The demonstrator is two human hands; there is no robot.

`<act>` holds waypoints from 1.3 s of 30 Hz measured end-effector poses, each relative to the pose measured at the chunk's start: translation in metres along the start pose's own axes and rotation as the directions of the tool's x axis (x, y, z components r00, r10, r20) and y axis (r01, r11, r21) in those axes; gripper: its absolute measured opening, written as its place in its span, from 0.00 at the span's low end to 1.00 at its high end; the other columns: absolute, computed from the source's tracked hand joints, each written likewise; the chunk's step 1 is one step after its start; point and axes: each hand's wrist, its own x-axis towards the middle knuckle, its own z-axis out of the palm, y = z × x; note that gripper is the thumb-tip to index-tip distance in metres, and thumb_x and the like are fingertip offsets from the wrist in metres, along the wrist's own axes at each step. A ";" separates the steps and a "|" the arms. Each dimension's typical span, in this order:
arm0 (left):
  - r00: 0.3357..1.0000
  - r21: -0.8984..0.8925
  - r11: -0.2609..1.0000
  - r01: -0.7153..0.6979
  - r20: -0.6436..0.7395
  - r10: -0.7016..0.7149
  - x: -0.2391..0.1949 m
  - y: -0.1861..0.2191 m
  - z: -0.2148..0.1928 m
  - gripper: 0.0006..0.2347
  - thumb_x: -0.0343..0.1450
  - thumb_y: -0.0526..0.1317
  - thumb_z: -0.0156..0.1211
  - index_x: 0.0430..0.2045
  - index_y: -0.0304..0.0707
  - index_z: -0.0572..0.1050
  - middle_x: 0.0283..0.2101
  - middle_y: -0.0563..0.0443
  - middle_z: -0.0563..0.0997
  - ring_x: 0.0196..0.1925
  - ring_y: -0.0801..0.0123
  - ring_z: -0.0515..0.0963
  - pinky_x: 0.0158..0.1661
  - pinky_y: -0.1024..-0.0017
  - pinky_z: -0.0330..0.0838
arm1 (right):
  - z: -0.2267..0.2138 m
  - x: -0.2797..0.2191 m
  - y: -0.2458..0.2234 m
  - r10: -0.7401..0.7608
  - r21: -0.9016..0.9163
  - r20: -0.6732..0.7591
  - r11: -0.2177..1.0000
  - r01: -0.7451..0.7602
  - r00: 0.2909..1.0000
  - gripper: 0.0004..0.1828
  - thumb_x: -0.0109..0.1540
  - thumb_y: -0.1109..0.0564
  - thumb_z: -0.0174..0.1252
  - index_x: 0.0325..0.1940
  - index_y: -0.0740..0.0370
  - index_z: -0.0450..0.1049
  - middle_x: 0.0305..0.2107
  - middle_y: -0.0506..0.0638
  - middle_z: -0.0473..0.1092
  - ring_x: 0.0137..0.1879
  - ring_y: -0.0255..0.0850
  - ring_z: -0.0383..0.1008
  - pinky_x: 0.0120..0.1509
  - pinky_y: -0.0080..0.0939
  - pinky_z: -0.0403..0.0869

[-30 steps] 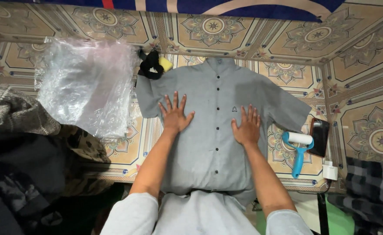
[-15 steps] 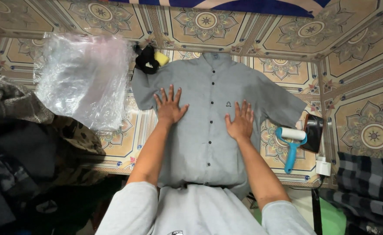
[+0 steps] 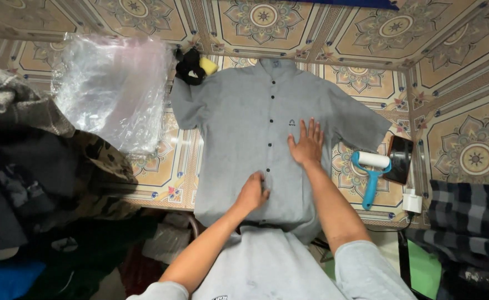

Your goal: The person lays a gray shirt on a table, buttons it, and uses a lint roller to clean the surface. They then unbutton the shirt, flip it over, and continue rolling the other side before buttoning it again.

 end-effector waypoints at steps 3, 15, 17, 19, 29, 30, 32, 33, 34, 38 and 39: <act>0.999 0.020 0.999 0.039 0.019 -0.039 0.001 -0.016 0.007 0.15 0.65 0.38 0.68 0.40 0.39 0.69 0.41 0.36 0.82 0.50 0.41 0.83 0.48 0.52 0.77 | 0.008 0.009 0.006 -0.009 0.024 0.009 1.000 0.009 1.000 0.41 0.68 0.34 0.41 0.81 0.53 0.51 0.79 0.59 0.39 0.84 0.54 0.35 0.83 0.60 0.39; 0.996 -0.137 0.990 0.017 0.086 -0.005 0.009 -0.035 0.006 0.01 0.66 0.36 0.63 0.26 0.42 0.80 0.29 0.44 0.85 0.40 0.48 0.85 0.41 0.57 0.78 | 0.055 -0.105 0.004 -0.185 0.605 0.514 0.770 -0.202 0.837 0.13 0.62 0.55 0.56 0.35 0.69 0.79 0.20 0.65 0.77 0.23 0.48 0.80 0.26 0.43 0.80; 0.997 -0.130 0.991 0.002 0.074 0.008 0.010 -0.032 0.005 0.01 0.66 0.35 0.62 0.25 0.42 0.80 0.28 0.44 0.85 0.40 0.48 0.85 0.40 0.57 0.78 | 0.061 -0.112 0.010 -0.213 0.632 0.548 0.739 -0.233 0.809 0.12 0.61 0.57 0.59 0.39 0.72 0.77 0.24 0.65 0.78 0.26 0.46 0.81 0.30 0.42 0.81; 0.998 -0.122 0.992 -0.019 0.061 0.027 0.014 -0.033 0.007 0.03 0.67 0.34 0.60 0.24 0.42 0.80 0.27 0.44 0.84 0.39 0.49 0.85 0.39 0.58 0.78 | 0.062 -0.120 0.015 -0.242 0.657 0.573 0.706 -0.263 0.783 0.15 0.59 0.59 0.62 0.44 0.75 0.76 0.27 0.65 0.79 0.28 0.44 0.81 0.33 0.40 0.82; 0.996 -0.143 0.990 -0.009 0.090 0.022 0.001 -0.024 -0.003 0.01 0.68 0.32 0.60 0.29 0.36 0.79 0.31 0.39 0.84 0.41 0.45 0.85 0.42 0.57 0.78 | 0.081 -0.142 0.011 -0.210 0.722 0.309 0.686 -0.086 0.928 0.11 0.54 0.60 0.69 0.41 0.61 0.83 0.30 0.57 0.78 0.33 0.40 0.80 0.37 0.39 0.81; 0.996 -0.155 0.988 -0.006 0.089 0.020 0.001 -0.022 -0.005 0.01 0.68 0.32 0.61 0.29 0.36 0.78 0.31 0.39 0.84 0.41 0.45 0.84 0.42 0.57 0.78 | 0.079 -0.142 0.010 -0.208 0.672 0.272 0.740 -0.031 0.940 0.09 0.52 0.57 0.71 0.38 0.55 0.85 0.29 0.53 0.79 0.35 0.37 0.79 0.38 0.39 0.79; 0.993 -0.160 0.987 -0.015 0.116 0.034 0.003 -0.022 -0.006 0.03 0.68 0.31 0.62 0.31 0.33 0.78 0.33 0.37 0.84 0.43 0.44 0.84 0.43 0.56 0.77 | 0.084 -0.137 0.014 -0.225 0.668 0.272 0.744 -0.015 0.935 0.09 0.53 0.57 0.70 0.38 0.55 0.85 0.30 0.53 0.79 0.35 0.39 0.80 0.40 0.40 0.79; 0.988 -0.167 0.986 -0.018 0.149 0.044 0.003 -0.022 -0.007 0.05 0.67 0.30 0.63 0.34 0.31 0.77 0.35 0.36 0.84 0.45 0.44 0.84 0.45 0.54 0.77 | 0.087 -0.137 0.015 -0.238 0.663 0.280 0.749 -0.008 0.930 0.09 0.54 0.56 0.69 0.38 0.55 0.85 0.31 0.53 0.80 0.36 0.40 0.81 0.41 0.41 0.79; 0.989 -0.167 0.986 -0.016 0.145 0.041 0.000 -0.022 -0.008 0.05 0.67 0.30 0.63 0.34 0.31 0.77 0.35 0.36 0.84 0.45 0.44 0.84 0.45 0.54 0.77 | 0.083 -0.139 0.015 -0.243 0.664 0.280 0.748 -0.004 0.929 0.09 0.54 0.56 0.69 0.38 0.55 0.85 0.31 0.53 0.80 0.36 0.40 0.81 0.41 0.41 0.79; 0.973 -0.304 0.953 -0.011 0.217 0.080 -0.003 -0.027 -0.010 0.10 0.65 0.24 0.62 0.38 0.29 0.73 0.30 0.42 0.80 0.38 0.54 0.84 0.43 0.62 0.78 | 0.078 -0.142 0.016 -0.259 0.665 0.292 0.747 -0.001 0.921 0.09 0.54 0.56 0.69 0.39 0.56 0.85 0.31 0.51 0.80 0.36 0.39 0.81 0.42 0.41 0.78; 0.974 -0.265 0.963 -0.058 0.199 0.113 -0.002 -0.030 -0.009 0.12 0.64 0.24 0.64 0.39 0.30 0.73 0.31 0.40 0.82 0.38 0.52 0.85 0.41 0.59 0.78 | 0.080 -0.143 0.016 -0.257 0.666 0.299 0.746 -0.009 0.919 0.09 0.55 0.55 0.68 0.39 0.56 0.84 0.31 0.51 0.80 0.37 0.38 0.80 0.43 0.40 0.78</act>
